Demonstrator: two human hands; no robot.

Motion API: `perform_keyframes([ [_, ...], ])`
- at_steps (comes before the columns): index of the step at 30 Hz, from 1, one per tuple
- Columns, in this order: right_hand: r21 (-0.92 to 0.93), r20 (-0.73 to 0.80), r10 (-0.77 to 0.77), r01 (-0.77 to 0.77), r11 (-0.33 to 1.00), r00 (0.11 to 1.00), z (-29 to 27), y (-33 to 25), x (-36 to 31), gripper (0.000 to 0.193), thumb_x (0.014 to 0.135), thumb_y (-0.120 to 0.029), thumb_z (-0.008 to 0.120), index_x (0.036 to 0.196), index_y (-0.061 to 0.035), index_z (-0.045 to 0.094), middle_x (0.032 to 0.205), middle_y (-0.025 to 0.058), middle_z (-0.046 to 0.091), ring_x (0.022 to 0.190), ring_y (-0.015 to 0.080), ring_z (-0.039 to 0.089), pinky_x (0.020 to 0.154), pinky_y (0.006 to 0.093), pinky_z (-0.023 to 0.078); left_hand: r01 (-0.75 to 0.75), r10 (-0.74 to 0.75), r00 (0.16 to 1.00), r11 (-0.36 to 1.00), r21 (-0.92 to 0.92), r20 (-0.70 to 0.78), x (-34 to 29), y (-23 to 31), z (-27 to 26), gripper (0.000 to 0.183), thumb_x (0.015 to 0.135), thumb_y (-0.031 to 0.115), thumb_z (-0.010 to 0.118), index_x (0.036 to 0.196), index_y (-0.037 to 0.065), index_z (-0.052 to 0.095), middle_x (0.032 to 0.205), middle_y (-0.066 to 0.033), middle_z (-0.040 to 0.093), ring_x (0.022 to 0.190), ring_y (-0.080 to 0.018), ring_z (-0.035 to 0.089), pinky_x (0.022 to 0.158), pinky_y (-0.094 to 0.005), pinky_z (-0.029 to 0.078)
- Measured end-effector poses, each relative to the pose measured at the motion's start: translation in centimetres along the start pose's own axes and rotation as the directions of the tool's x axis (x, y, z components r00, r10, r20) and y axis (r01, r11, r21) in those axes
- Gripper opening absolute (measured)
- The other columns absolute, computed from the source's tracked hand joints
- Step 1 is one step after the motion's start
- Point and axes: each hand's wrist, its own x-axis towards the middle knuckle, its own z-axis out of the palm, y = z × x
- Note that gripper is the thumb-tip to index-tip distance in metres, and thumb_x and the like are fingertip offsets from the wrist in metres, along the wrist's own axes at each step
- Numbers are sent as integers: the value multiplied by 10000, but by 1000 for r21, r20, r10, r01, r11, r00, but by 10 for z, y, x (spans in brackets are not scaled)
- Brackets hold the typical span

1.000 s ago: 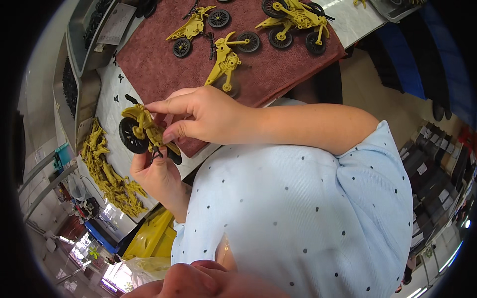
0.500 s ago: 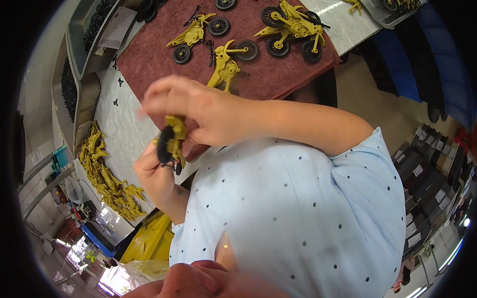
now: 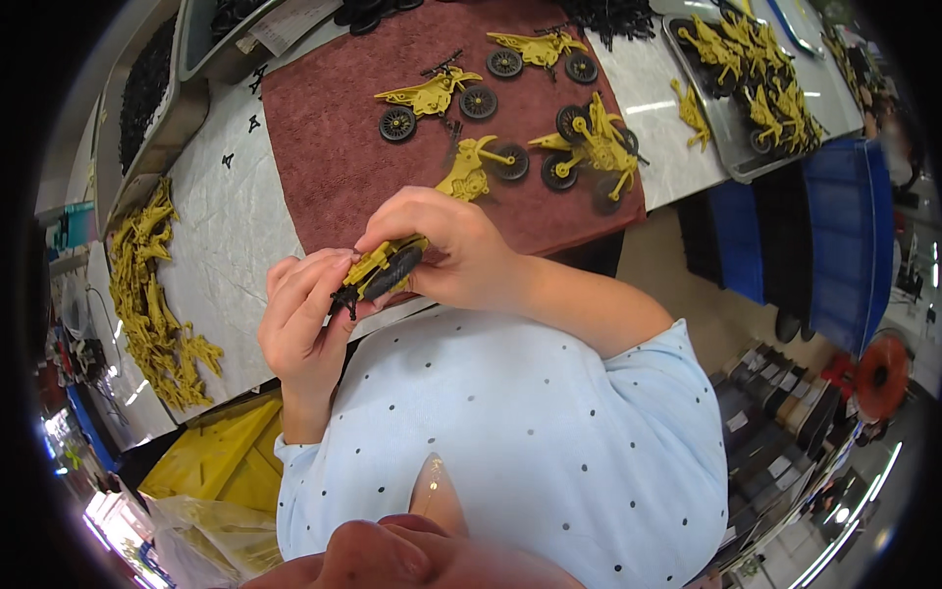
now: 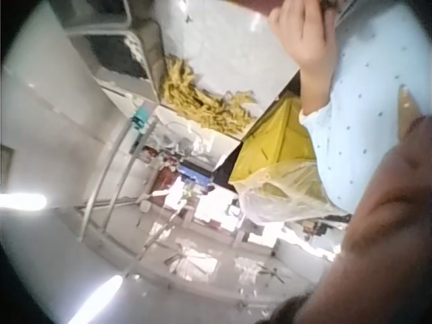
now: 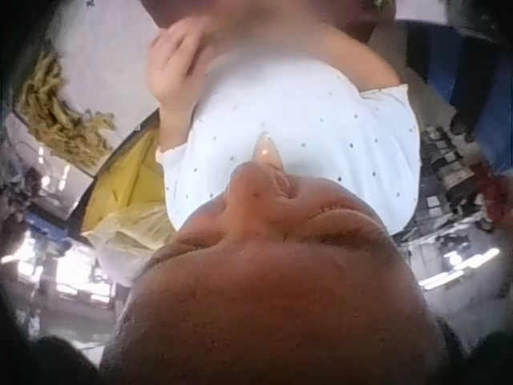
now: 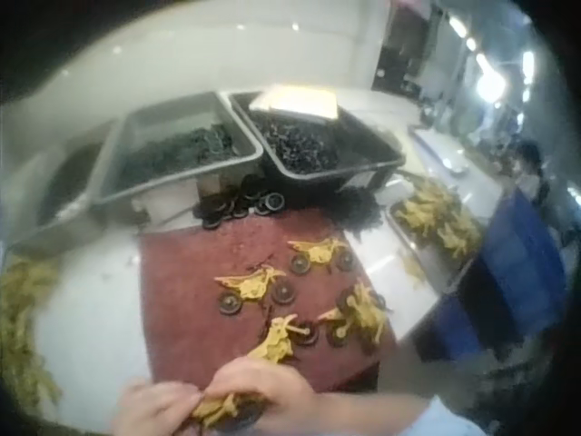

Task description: The person assembles toy motorcycles by fitting wheels into plastic frames by hand and placing completed motorcycles onto a tray. The person then takes motorcycle frame pieces from a pile and joins them together on the mat.

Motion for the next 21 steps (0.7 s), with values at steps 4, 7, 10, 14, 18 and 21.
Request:
perform_keyframes([
  [4, -39, 71, 1, 2, 999, 997, -7, -5, -1, 458, 661, -97, 856, 1054, -39, 628, 972, 103, 649, 904, 253, 641, 768, 341, 517, -63, 64, 996, 998, 25, -58, 2, 1, 3, 461, 580, 80, 776, 1018, -21, 676, 919, -117, 662, 866, -259, 653, 737, -357, 399],
  [7, -57, 92, -73, 78, 995, 993, -10, -2, -4, 494, 664, -102, 857, 1087, -23, 615, 1003, 111, 648, 923, 268, 649, 782, 360, 526, -89, 91, 994, 996, 25, -65, 6, 4, 5, 468, 569, 77, 763, 1020, -18, 679, 897, -99, 657, 848, -244, 650, 719, -344, 366],
  [10, -1, 113, -91, 91, 996, 989, -10, -6, -5, 504, 671, -109, 858, 1097, -10, 606, 1014, 120, 648, 925, 278, 655, 785, 378, 531, -114, 114, 990, 993, 9, -84, 5, 2, 10, 493, 549, 89, 752, 1026, -14, 683, 866, -83, 653, 823, -231, 650, 708, -340, 337],
  [14, -20, 97, -27, 29, 999, 995, -13, -8, -7, 442, 685, -30, 790, 1092, -25, 619, 1015, 114, 660, 942, 273, 649, 801, 366, 519, -134, 133, 989, 991, -17, -66, 5, 2, 10, 520, 509, 83, 721, 1018, -16, 690, 820, -71, 651, 787, -219, 653, 696, -335, 298],
  [18, -38, 116, -38, 43, 998, 992, -14, -11, -7, 484, 676, -123, 859, 1082, -14, 619, 995, 118, 664, 917, 278, 656, 794, 373, 520, -153, 150, 986, 988, -30, -66, 7, 4, 9, 519, 489, 53, 696, 1003, -21, 692, 803, -65, 652, 770, -210, 654, 683, -330, 272],
  [21, -54, 127, -30, 37, 998, 991, -17, -15, -3, 474, 673, -120, 859, 1073, -18, 625, 985, 117, 665, 923, 275, 655, 799, 365, 506, -131, 128, 990, 990, -48, -54, 6, 3, 10, 528, 474, 44, 693, 999, -17, 693, 800, -60, 654, 769, -201, 656, 680, -333, 259],
])
